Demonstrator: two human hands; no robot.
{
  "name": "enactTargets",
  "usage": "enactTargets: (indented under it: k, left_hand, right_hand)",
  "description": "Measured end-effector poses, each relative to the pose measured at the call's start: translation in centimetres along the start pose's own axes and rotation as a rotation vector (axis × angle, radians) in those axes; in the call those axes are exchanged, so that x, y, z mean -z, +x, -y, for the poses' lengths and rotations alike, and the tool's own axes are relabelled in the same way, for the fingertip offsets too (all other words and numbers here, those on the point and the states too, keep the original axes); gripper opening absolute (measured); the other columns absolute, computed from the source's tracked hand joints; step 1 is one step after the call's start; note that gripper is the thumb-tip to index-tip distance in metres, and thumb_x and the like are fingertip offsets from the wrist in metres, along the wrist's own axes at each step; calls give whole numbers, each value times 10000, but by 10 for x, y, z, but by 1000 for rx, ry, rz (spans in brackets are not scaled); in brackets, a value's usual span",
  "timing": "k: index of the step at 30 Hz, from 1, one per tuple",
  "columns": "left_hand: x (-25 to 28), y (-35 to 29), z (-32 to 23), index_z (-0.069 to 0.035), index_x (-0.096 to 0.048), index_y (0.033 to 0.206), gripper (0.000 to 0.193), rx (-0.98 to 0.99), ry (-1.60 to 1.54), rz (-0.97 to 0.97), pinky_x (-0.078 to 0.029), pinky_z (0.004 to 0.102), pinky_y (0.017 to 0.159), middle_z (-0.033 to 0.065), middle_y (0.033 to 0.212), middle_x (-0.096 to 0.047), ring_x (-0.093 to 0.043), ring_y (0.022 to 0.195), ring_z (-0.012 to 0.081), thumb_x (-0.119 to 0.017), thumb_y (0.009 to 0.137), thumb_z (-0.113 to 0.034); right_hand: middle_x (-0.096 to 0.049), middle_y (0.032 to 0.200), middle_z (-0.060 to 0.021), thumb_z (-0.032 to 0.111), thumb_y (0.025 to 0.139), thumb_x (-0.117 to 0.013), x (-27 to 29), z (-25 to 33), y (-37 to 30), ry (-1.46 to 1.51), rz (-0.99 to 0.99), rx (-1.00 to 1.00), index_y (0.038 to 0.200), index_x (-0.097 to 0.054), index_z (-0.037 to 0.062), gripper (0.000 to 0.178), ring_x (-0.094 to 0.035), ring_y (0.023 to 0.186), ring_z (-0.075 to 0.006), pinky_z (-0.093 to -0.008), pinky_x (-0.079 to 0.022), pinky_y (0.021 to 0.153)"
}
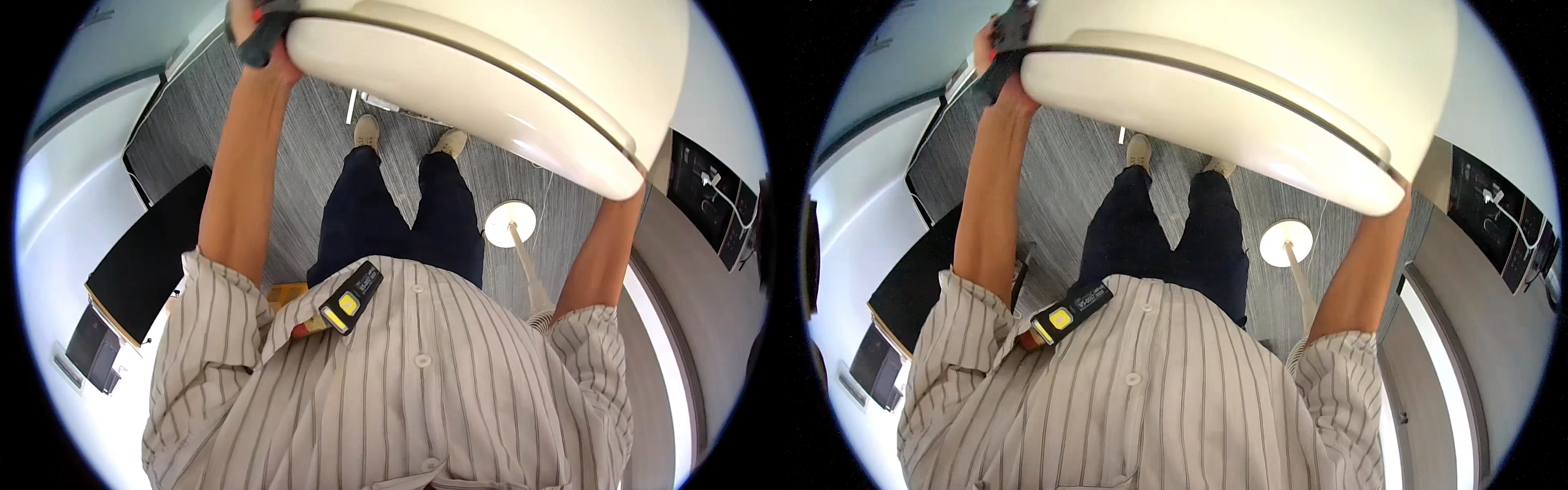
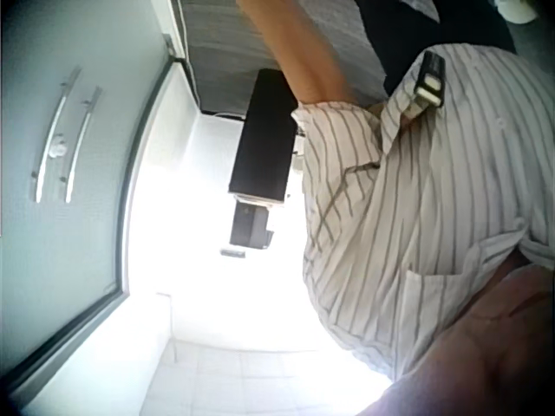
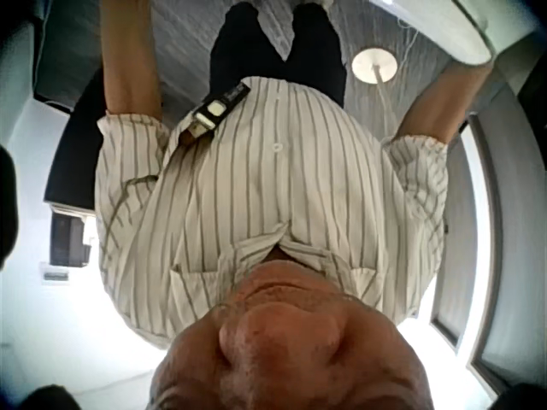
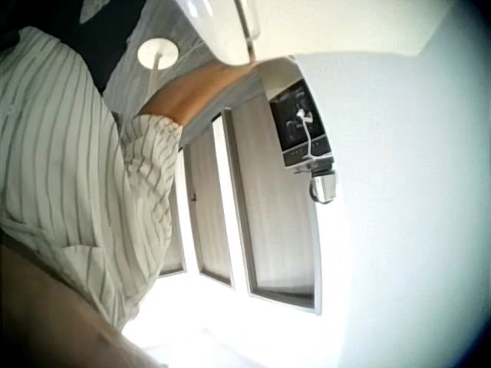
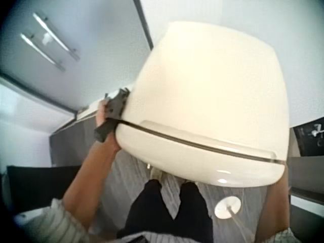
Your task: The person installs a white cable raceway along the base of a wall using a hammer and a nail gun. They move a standing fan and a small refrigerator to access the wall, cut the raceway with scissors, and secure it in place.
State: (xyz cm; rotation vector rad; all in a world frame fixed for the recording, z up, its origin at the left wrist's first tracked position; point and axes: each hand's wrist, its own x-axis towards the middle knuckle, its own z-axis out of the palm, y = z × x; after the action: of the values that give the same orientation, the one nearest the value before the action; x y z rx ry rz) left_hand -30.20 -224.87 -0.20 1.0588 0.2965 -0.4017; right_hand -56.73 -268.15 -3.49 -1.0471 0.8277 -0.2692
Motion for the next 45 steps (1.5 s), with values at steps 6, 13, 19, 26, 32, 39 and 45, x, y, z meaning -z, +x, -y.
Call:
enactTargets:
  k: [6, 13, 19, 26, 32, 39, 45]
  left_hand:
    - [-64, -26, 11, -54, -636, 1070, 544, -12, 61, 114, -509, 468, 869, 149, 1069, -640, -618, 945, 304, -529, 863, -546]
    - [-113, -18, 27, -92, -633, 893, 344, 381, 54, 294, -557, 381, 660, 87, 831, -645, -623, 713, 184, -606, 845, -431]
    - [-127, -31, 56, -75, -640, 1046, 391, 415, 135, 331, -554, 371, 819, 79, 1022, -668, -658, 870, 203, -621, 865, -422]
    - [-135, -36, 44, -73, -653, 916, 355, 491, 208, 269, -579, 363, 706, 91, 879, -685, -671, 734, 195, -636, 835, -418]
    - [-125, -20, 40, -79, -651, 850, 324, 545, 106, 281, -586, 378, 654, 105, 824, -685, -673, 690, 216, -608, 833, -400]
    - [-75, 24, 46, -17, -617, 1025, 343, 727, -342, 373, -485, 479, 983, 224, 1153, -593, -590, 1118, 351, -590, 851, -312]
    - [27, 109, 28, -53, -615, 931, 248, 776, -124, 227, -505, 399, 911, 118, 1007, -616, -607, 986, 244, -588, 879, -294]
  right_hand:
    - [-532, 1324, -220, 477, 992, -405, 51, -21, -74, 29, -70, 14, 1413, -398, -4, 639, -587, 1163, -272, -379, -548, 885]
    - [-537, 1314, -219, 467, 995, -405, 91, -106, -206, 173, -231, 6, 1410, -391, -11, 634, -602, 1139, -269, -371, -571, 849]
    - [-542, 1306, -218, 458, 997, -405, 108, -161, -259, 346, -238, 53, 1408, -385, -17, 629, -616, 1119, -266, -364, -590, 818]
    - [-560, 1260, -223, 416, 1004, -404, 89, -178, -249, 511, -340, 150, 1386, -369, -50, 603, -671, 996, -268, -313, -635, 645]
    - [-492, 1352, -213, 371, 1025, -367, 93, -190, -252, 589, -419, 97, 1411, -346, -26, 555, -585, 1159, -266, -343, -577, 855]
    - [-586, 1159, -128, 438, 1027, -374, 109, -120, -323, 309, -869, 64, 1265, -498, 4, 511, -562, 1091, -250, -408, -441, 951]
    - [-604, 1219, -182, 297, 1018, -472, -126, 35, -323, -574, -1392, 582, 1232, -527, -77, 434, -575, 1148, -249, -378, -476, 971]
